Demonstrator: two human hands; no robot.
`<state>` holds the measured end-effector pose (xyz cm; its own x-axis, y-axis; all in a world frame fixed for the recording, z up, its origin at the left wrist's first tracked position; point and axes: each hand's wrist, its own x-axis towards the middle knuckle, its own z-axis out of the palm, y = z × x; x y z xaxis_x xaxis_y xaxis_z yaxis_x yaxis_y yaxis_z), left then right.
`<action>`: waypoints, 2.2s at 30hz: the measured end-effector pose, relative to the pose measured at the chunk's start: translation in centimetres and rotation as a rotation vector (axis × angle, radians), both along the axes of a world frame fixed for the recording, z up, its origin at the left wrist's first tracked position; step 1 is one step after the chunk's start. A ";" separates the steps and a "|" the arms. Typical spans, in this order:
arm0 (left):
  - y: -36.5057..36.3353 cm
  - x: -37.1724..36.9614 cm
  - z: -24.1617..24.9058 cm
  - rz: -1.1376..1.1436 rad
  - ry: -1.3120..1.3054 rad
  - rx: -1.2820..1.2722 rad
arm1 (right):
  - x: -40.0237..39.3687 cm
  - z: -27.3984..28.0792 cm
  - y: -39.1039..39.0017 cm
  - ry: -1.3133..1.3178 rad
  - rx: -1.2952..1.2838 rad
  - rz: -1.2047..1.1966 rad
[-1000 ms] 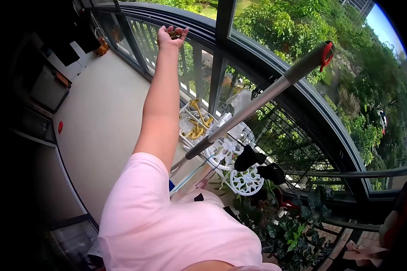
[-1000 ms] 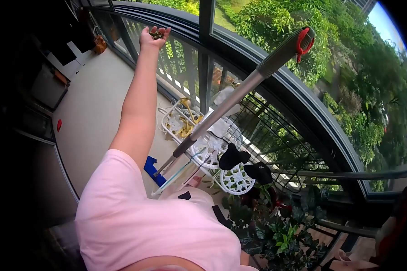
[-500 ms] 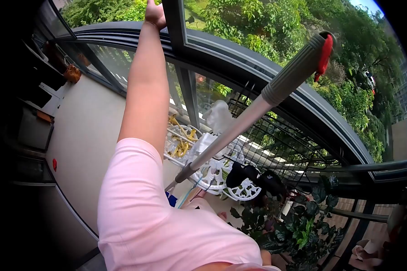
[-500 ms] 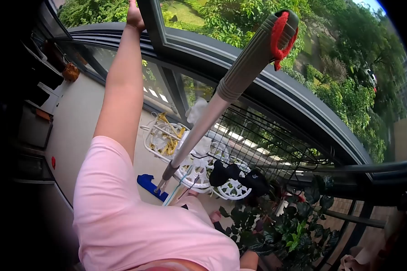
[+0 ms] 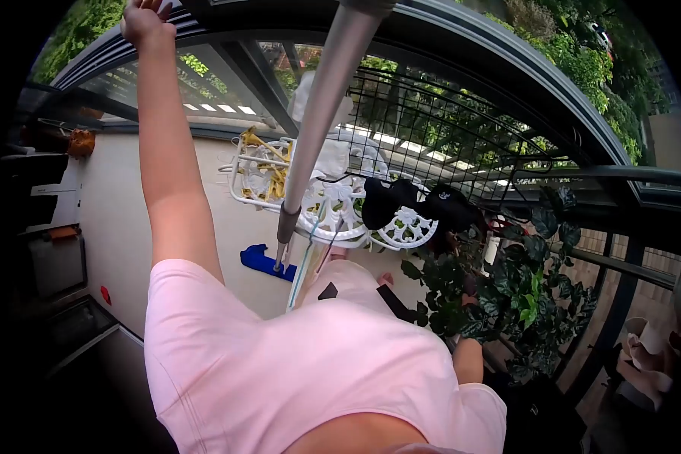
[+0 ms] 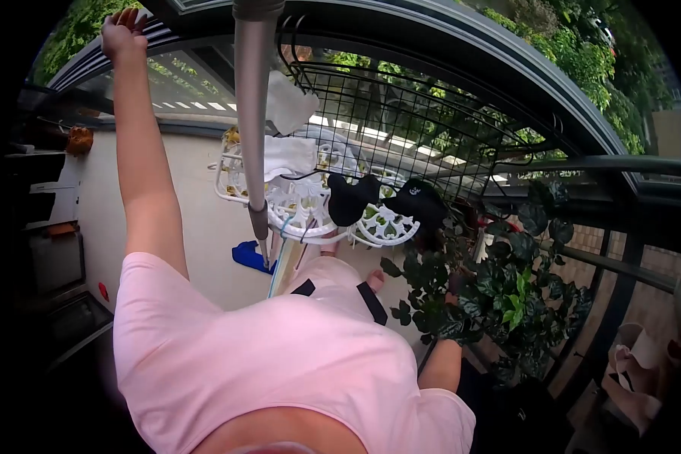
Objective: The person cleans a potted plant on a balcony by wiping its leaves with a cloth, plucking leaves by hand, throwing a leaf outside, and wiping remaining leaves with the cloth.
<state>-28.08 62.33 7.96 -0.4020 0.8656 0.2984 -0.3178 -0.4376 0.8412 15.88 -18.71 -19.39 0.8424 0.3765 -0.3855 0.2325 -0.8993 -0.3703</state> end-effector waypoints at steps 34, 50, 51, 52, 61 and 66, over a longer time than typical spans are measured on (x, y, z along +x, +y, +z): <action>-65.3 30.0 -37.8 -1.646 -0.690 -1.690 | 6.7 -3.7 -9.4 0.025 -0.109 -0.083; -69.4 28.5 -37.1 -1.748 0.231 -0.950 | 8.1 -1.1 -7.8 0.006 -0.040 -0.047; -69.3 28.4 -37.2 -1.746 0.225 -0.934 | 8.6 -0.8 -7.1 -0.003 -0.019 -0.038; -69.3 28.2 -37.2 -1.746 0.219 -0.920 | 9.1 -0.4 -6.2 -0.005 0.002 -0.027; -69.4 28.0 -37.6 -1.723 0.292 -0.740 | 11.4 2.2 -1.0 0.068 0.168 -0.048; -69.5 28.8 -36.2 -1.656 0.406 -0.615 | 8.5 1.7 -8.1 0.129 0.081 -0.278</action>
